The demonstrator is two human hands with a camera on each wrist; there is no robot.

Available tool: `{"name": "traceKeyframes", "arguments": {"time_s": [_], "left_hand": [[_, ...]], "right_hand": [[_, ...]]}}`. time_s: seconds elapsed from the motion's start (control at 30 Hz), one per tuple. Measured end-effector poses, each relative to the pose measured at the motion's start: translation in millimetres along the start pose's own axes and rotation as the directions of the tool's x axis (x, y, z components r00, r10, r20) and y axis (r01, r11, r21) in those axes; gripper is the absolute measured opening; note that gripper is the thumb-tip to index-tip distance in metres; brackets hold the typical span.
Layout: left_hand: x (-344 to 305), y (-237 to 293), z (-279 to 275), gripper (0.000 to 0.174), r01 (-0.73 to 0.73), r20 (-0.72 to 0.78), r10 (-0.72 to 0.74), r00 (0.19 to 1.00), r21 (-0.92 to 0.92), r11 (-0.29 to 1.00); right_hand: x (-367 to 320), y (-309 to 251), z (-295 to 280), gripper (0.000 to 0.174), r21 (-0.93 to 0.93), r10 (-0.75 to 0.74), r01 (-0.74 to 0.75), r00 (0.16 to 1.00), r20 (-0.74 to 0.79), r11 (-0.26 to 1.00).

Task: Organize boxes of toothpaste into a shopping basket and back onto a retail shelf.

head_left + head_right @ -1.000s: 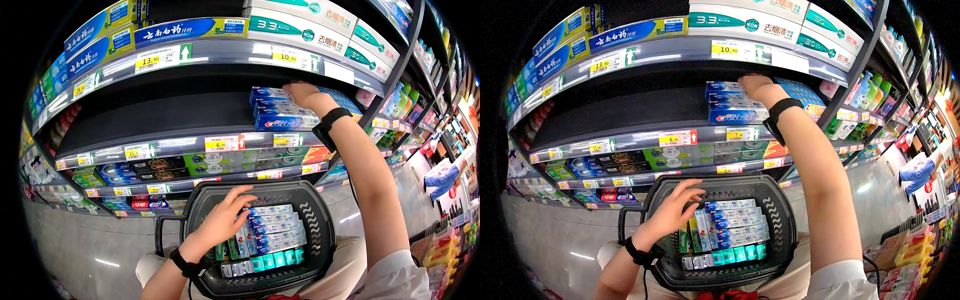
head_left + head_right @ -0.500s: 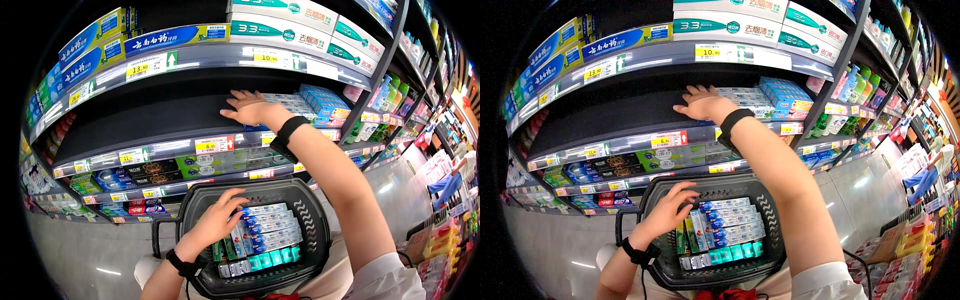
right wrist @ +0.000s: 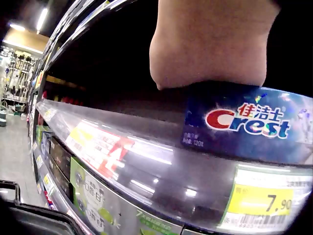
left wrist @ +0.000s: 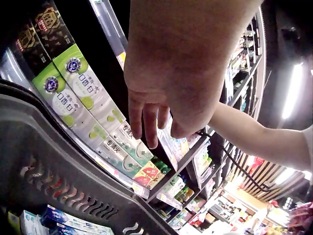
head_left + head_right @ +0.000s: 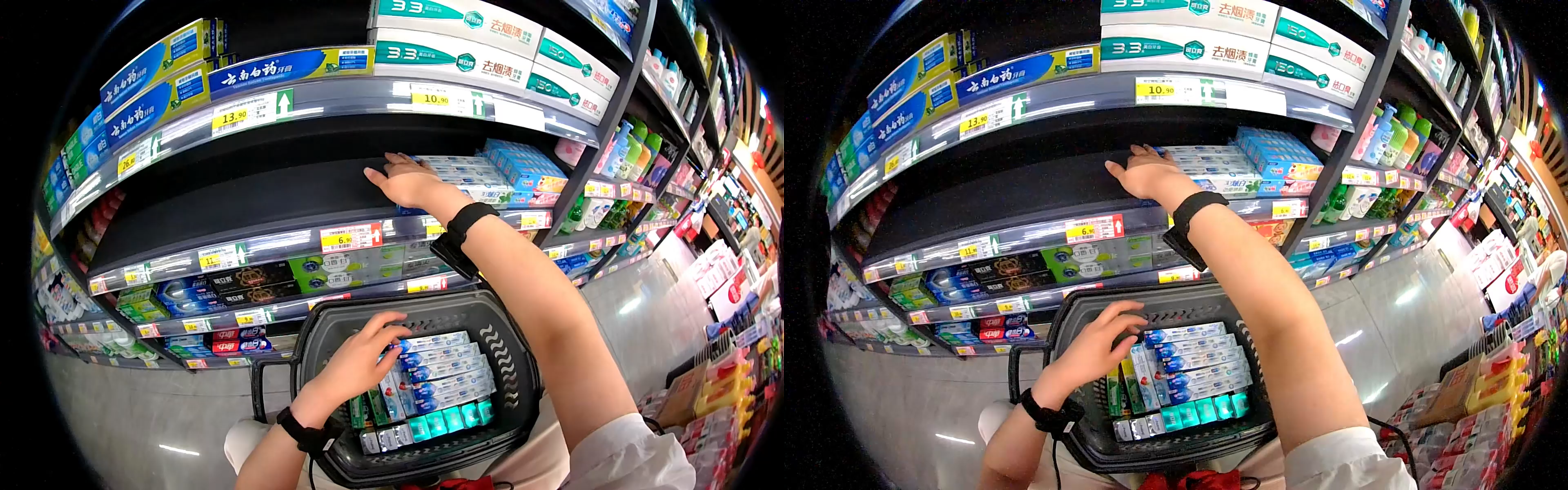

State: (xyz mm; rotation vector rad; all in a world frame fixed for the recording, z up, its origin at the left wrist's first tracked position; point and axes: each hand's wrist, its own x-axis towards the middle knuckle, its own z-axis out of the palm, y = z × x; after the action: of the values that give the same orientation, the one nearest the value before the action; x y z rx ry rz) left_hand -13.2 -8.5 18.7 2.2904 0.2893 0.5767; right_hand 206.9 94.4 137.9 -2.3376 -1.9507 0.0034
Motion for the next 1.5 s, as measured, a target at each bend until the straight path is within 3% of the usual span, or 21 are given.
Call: {"name": "traceKeyframes", "arguments": {"time_s": [0.07, 0.17, 0.2, 0.3, 0.33, 0.5, 0.57, 0.6, 0.7, 0.73, 0.8, 0.83, 0.87, 0.9, 0.93, 1.0, 1.07, 1.17, 1.3, 1.37, 1.5], "left_hand": [[-1, 0, 1, 0.023, -0.012, 0.001, 0.012, 1.0, 0.002, 1.0], [0, 1, 1, 0.023, -0.011, 0.021, 0.011, 1.0, 0.0, 1.0], [-1, 2, 1, 0.023, -0.013, 0.022, 0.013, 1.0, 0.0, 1.0], [0, 5, 2, 0.022, -0.004, 0.029, 0.004, 1.0, -0.003, 1.0], [0, 3, 3, 0.021, -0.019, 0.029, 0.018, 0.999, 0.021, 1.0], [-1, -1, 8, 0.021, -0.013, 0.059, 0.012, 0.998, 0.015, 1.0], [-2, -4, 8, 0.021, -0.01, 0.071, 0.008, 0.997, 0.039, 0.999], [-3, -5, 9, 0.021, -0.009, 0.076, 0.004, 0.997, 0.064, 0.998], [0, -9, 8, 0.02, -0.042, 0.014, 0.042, 0.999, -0.028, 0.999], [2, -7, 5, 0.019, -0.074, -0.028, 0.073, 0.997, -0.038, 0.997], [5, -2, 3, 0.017, 0.001, -0.093, -0.03, 0.995, -0.3, 0.954], [5, -1, 1, 0.017, 0.025, -0.119, -0.079, 0.99, -0.403, 0.915], [6, -4, 0, 0.017, 0.006, -0.159, -0.089, 0.983, -0.459, 0.888], [6, -6, -1, 0.017, -0.02, -0.204, -0.099, 0.974, -0.511, 0.859], [7, -3, -4, 0.017, 0.03, -0.201, -0.199, 0.959, -0.625, 0.78], [6, 3, -9, 0.018, 0.079, -0.217, -0.376, 0.901, -0.769, 0.635], [4, -5, -14, 0.019, 0.054, -0.205, -0.466, 0.861, -0.873, 0.484], [0, -17, -18, 0.028, 0.027, -0.178, -0.577, 0.797, -0.944, 0.328], [-2, -19, -21, 0.033, 0.017, -0.135, -0.611, 0.78, -0.972, 0.236], [-1, -16, -22, 0.034, 0.01, -0.124, -0.6, 0.791, -0.977, 0.214], [-2, -14, -24, 0.033, -0.008, -0.118, -0.591, 0.798, -0.983, 0.186]], "right_hand": [[1, -1, -1, 0.067, 0.13, 0.054, -0.033, 0.986, -0.156, 0.991], [0, 10, 2, 0.066, 0.049, 0.126, -0.123, 0.99, -0.064, 0.991], [-5, 11, -1, 0.069, 0.02, 0.112, -0.112, 0.994, 0.019, 0.994], [-14, 13, -10, 0.07, 0.055, 0.012, -0.01, 0.999, -0.034, 0.998], [-14, 15, -10, 0.072, 0.039, 0.015, -0.011, 0.995, -0.1, 0.999], [-20, 32, -2, 0.077, 0.059, 0.025, -0.025, 1.0, 0.005, 0.998], [-18, 34, 0, 0.079, 0.174, 0.006, 0.001, 0.999, -0.04, 0.985], [-24, 34, -2, 0.079, 0.184, -0.03, 0.059, 0.987, -0.158, 0.981], [-61, 33, 8, 0.054, -0.06, -0.316, 0.355, 0.727, -0.61, 0.933], [-79, 31, 11, 0.045, -0.096, -0.42, 0.47, 0.655, -0.628, 0.878], [-114, 29, 35, 0.034, -0.2, -0.617, 0.655, 0.503, -0.605, 0.729], [-133, 29, 53, 0.033, -0.15, -0.678, 0.715, 0.543, -0.495, 0.683], [-147, 32, 78, 0.027, -0.199, -0.752, 0.758, 0.506, -0.423, 0.622], [-161, 37, 104, 0.02, -0.17, -0.777, 0.759, 0.601, -0.187, 0.628], [-173, 43, 135, 0.017, -0.144, -0.762, 0.75, 0.643, -0.071, 0.646], [-194, 63, 197, 0.018, -0.172, -0.62, 0.639, 0.769, 0.156, 0.749], [-207, 73, 236, 0.027, -0.157, -0.247, 0.365, 0.833, 0.495, 0.918], [-217, 88, 287, 0.031, -0.201, -0.067, 0.195, 0.859, 0.508, 0.96], [-210, 83, 317, 0.027, -0.247, -0.021, 0.136, 0.909, 0.416, 0.96], [-208, 76, 321, 0.02, -0.293, -0.066, 0.219, 0.889, 0.454, 0.931], [-220, 78, 330, 0.015, -0.334, -0.234, 0.338, 0.92, 0.315, 0.88]]}}
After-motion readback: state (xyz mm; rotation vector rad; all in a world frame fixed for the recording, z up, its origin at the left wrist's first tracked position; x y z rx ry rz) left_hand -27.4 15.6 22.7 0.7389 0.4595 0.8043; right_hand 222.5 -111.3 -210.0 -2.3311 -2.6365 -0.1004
